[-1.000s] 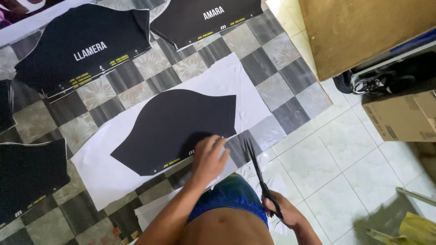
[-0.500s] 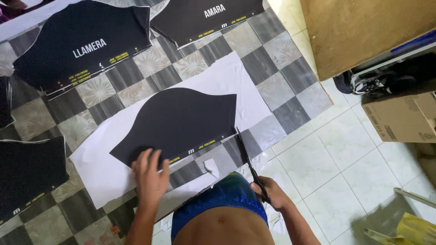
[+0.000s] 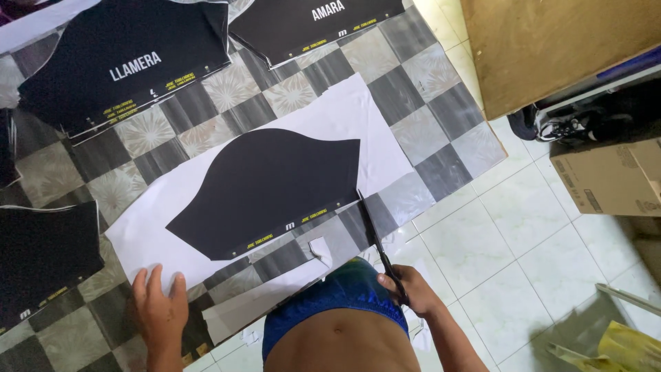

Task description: The person uses large scissors to cut white fabric along the edge of a black template placed on a tiled floor. After cutting, the person removes the template and places the cut fabric piece aside with other similar pieces.

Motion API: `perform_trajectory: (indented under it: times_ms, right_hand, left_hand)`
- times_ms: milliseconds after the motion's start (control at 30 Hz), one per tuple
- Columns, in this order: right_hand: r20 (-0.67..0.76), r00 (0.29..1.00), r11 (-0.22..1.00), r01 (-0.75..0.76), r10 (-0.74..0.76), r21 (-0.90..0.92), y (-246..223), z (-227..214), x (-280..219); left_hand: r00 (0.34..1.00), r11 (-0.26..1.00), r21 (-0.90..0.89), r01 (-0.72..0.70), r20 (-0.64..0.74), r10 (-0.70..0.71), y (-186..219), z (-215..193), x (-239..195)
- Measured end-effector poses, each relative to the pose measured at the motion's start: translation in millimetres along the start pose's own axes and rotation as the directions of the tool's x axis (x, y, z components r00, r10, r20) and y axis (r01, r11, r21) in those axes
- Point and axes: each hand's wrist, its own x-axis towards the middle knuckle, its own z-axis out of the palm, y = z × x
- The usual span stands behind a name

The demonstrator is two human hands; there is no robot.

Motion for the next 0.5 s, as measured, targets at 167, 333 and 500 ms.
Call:
perform_trajectory:
  times_ms: [167, 333, 500]
  right_hand:
    - [-0.030, 0.999, 0.997, -0.020, 0.018, -0.069, -3, 2, -2]
    - [-0.020, 0.997, 0.996, -0.075, 0.074, -0.053, -9, -1, -4]
    - [0.029, 0.999, 1.000, -0.022, 0.022, 0.013, 0, 1, 5]
  left_hand:
    - [0.996, 0.996, -0.019, 0.081, 0.043, -0.081, 1, 2, 1]
    - [1.000, 0.999, 0.038, 0.001, -0.018, 0.000, 2, 0, 1]
    - [0.996, 0.997, 0.028, 0.072, 0.045, -0.073, 5, -3, 2]
